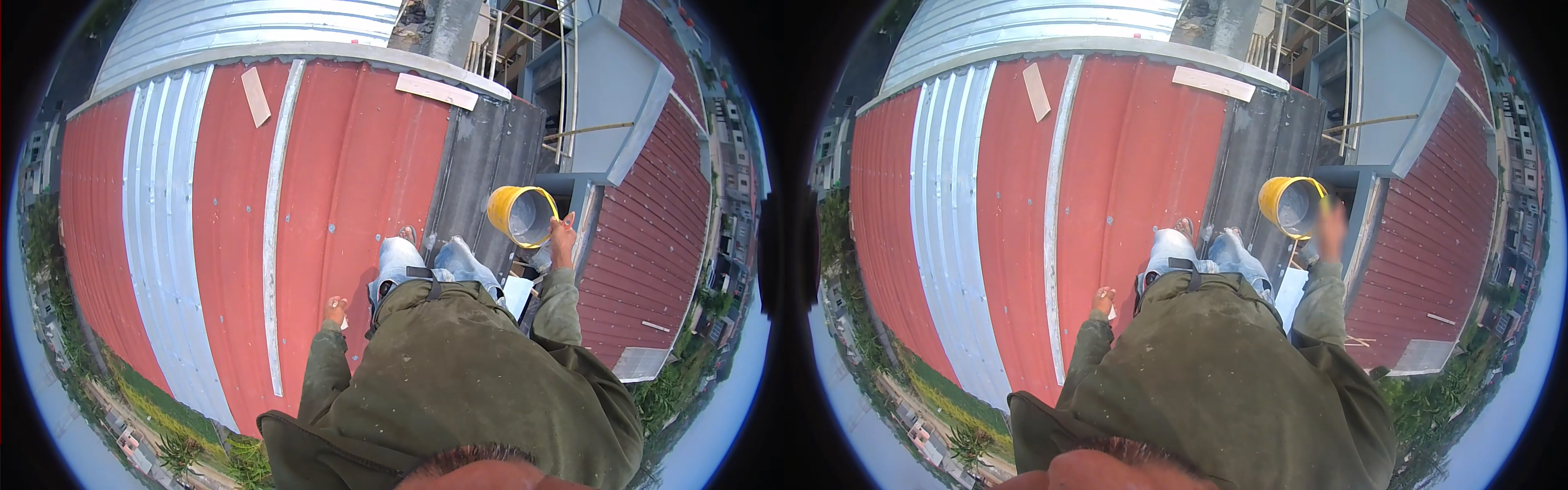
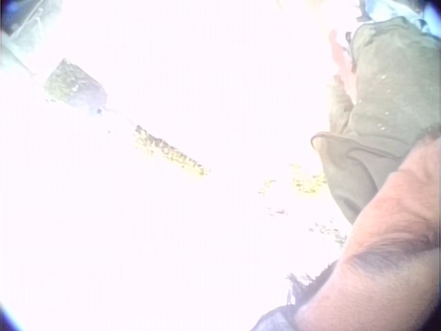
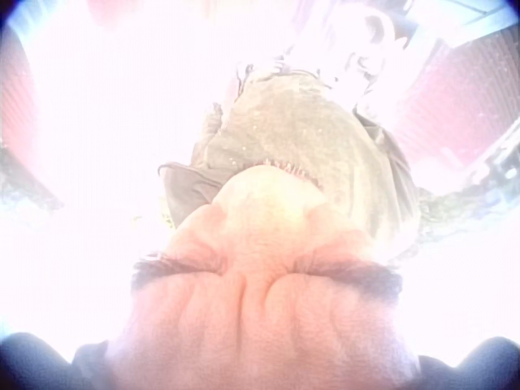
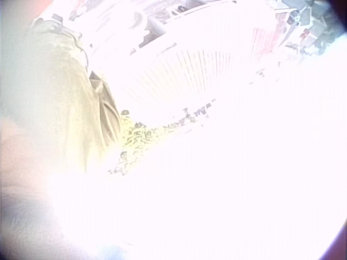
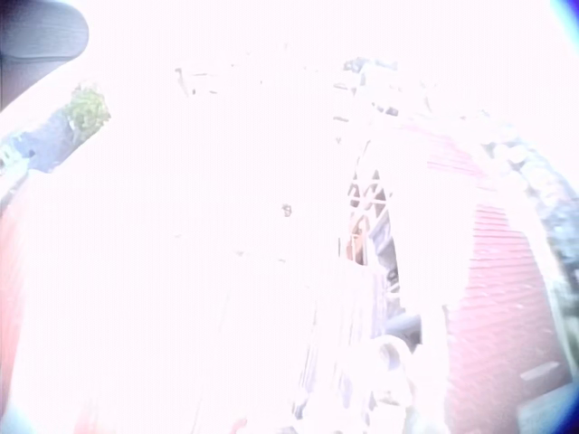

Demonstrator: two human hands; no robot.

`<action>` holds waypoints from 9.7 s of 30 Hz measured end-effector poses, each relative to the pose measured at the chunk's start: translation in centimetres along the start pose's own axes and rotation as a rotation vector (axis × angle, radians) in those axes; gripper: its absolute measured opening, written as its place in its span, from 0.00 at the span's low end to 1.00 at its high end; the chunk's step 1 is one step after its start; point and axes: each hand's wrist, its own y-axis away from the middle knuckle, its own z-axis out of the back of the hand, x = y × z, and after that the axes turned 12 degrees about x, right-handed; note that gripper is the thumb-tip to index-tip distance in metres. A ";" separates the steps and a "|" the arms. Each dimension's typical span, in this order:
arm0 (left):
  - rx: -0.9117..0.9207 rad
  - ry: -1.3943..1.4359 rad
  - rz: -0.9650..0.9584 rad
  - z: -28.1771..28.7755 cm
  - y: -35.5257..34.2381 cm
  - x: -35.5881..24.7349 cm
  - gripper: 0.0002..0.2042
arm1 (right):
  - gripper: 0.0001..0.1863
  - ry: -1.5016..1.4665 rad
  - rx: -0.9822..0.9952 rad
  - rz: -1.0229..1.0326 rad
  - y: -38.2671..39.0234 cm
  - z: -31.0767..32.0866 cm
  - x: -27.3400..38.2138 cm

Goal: The person applies a liquid compound and tape to seal roof joints. The person dips a brush into a bucket, paints a substance onto a seam, applies strips of white tape over the joint, and brushes more compound over the tape to secure it.

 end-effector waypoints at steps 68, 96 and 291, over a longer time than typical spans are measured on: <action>0.223 -0.720 -0.177 -5.7 -53.9 -67.3 0.21 | 0.09 0.129 0.235 0.202 -42.4 -48.8 47.2; -0.415 -1.432 -0.413 31.7 -32.1 -112.3 0.18 | 0.20 0.617 0.334 0.070 -47.6 -46.8 39.9; 0.564 -2.331 -1.400 -62.2 -84.8 -109.5 0.11 | 0.19 -0.599 -0.669 -0.923 -37.4 -53.1 2.6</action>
